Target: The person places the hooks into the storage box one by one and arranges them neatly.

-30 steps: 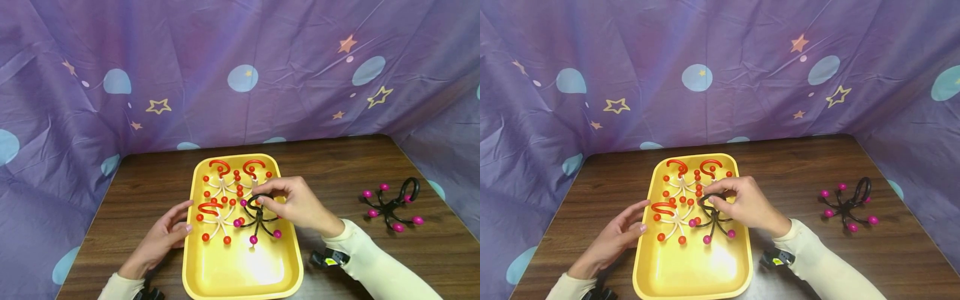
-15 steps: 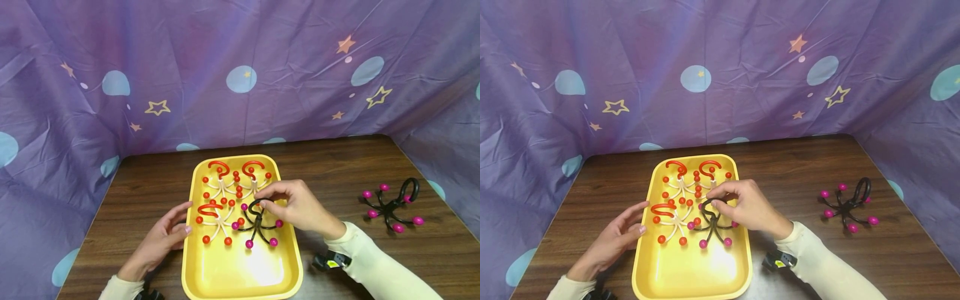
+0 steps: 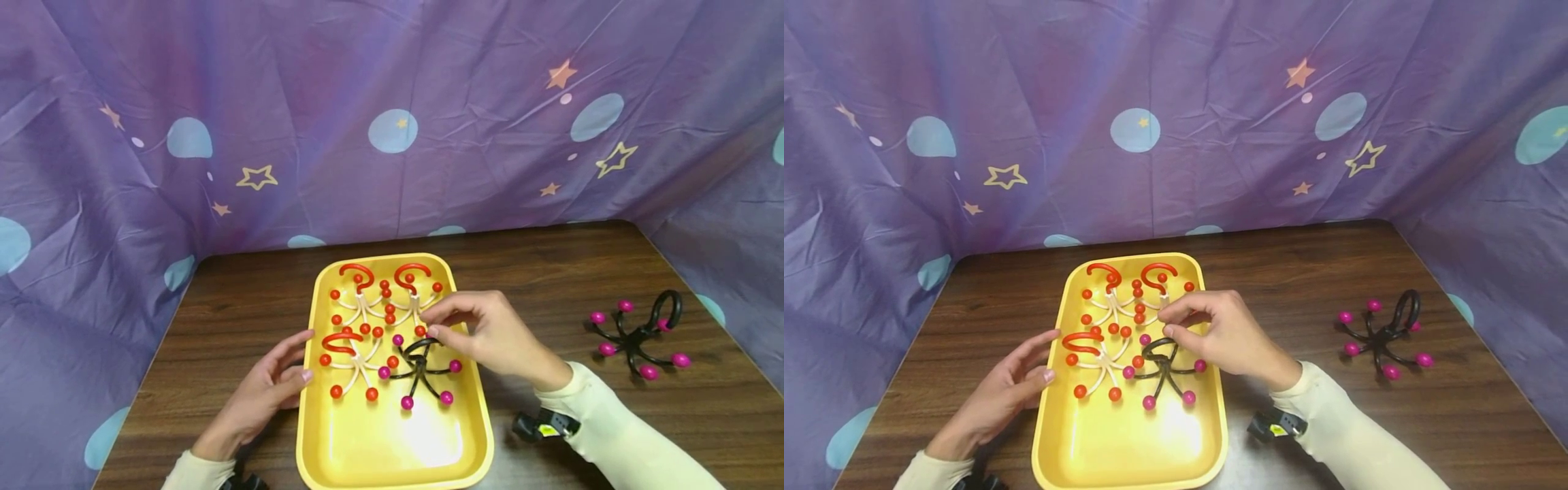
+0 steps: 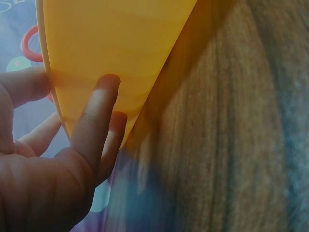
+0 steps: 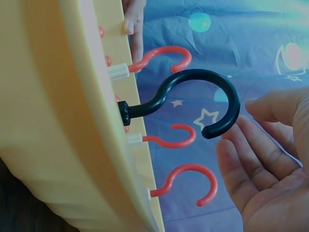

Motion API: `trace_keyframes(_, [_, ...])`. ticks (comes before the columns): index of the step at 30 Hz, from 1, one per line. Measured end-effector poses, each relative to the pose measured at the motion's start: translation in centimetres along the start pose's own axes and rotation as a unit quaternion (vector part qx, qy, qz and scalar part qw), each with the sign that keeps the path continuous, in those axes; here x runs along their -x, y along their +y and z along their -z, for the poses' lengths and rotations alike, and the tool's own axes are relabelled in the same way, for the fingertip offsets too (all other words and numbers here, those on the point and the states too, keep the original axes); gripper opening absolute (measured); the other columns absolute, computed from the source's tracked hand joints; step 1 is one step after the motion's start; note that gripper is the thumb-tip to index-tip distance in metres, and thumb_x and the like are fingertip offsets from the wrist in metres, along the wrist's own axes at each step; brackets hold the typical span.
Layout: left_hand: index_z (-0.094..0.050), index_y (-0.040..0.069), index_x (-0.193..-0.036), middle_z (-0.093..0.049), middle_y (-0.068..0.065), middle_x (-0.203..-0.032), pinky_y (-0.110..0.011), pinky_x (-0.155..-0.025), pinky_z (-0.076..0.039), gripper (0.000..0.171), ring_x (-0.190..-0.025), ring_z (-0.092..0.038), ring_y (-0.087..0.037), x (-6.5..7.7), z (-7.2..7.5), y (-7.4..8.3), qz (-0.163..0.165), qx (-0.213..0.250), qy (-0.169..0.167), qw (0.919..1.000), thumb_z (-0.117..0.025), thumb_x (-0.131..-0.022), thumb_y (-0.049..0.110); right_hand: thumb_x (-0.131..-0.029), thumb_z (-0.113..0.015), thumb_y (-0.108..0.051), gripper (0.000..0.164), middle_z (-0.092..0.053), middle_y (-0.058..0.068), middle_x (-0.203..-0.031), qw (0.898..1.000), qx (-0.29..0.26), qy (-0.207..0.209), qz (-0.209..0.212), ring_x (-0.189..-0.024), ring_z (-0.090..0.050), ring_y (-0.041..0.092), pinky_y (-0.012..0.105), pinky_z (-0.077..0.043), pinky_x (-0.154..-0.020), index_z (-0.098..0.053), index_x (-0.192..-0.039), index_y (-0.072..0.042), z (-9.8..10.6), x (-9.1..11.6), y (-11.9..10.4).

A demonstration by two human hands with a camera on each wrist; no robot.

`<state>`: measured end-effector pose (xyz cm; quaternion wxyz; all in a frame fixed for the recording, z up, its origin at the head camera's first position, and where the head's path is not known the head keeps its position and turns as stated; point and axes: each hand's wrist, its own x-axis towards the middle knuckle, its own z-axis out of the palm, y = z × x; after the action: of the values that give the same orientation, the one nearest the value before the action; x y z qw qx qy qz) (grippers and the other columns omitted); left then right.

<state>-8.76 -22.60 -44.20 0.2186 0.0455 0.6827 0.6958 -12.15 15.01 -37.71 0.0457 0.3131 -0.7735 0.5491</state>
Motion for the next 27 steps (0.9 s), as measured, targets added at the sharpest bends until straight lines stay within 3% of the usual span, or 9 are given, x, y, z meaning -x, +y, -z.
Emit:
trace_keyframes(15, [-0.024,0.013,-0.167,-0.035,-0.03,-0.16,-0.041,-0.089,-0.065,0.076,-0.111,-0.071,-0.016,0.1,-0.1,0.2,-0.002,0.001,-0.003,1.0,-0.064,-0.103,0.007,-0.086,-0.078,0.011,0.026,-0.081,0.006,-0.101,0.999,0.014,0.031,0.019,-0.088,-0.076,0.01,0.028,-0.065,-0.081,-0.08,-0.105,-0.006,2.4,-0.1,-0.9])
trace_keyframes(20, [-0.024,0.012,-0.167,-0.036,-0.03,-0.158,-0.042,-0.09,-0.065,0.075,-0.111,-0.071,-0.016,0.1,-0.1,0.2,-0.005,0.004,-0.006,1.0,-0.064,-0.103,0.007,-0.085,-0.077,0.013,0.028,-0.081,0.006,-0.1,0.998,0.037,0.049,0.008,-0.088,-0.074,0.004,0.025,-0.065,-0.081,-0.08,-0.106,-0.004,3.7,0.1,-1.3])
trace_keyframes(27, [-0.024,0.012,-0.167,-0.036,-0.031,-0.158,-0.043,-0.09,-0.065,0.076,-0.112,-0.071,-0.017,0.1,-0.1,0.1,-0.006,0.005,-0.006,0.9999,-0.064,-0.103,0.007,-0.088,-0.078,0.009,0.024,-0.08,0.013,-0.102,0.996,0.048,0.077,-0.006,-0.091,-0.076,0.008,0.022,-0.064,-0.082,-0.08,-0.108,-0.005,5.3,0.8,-1.5])
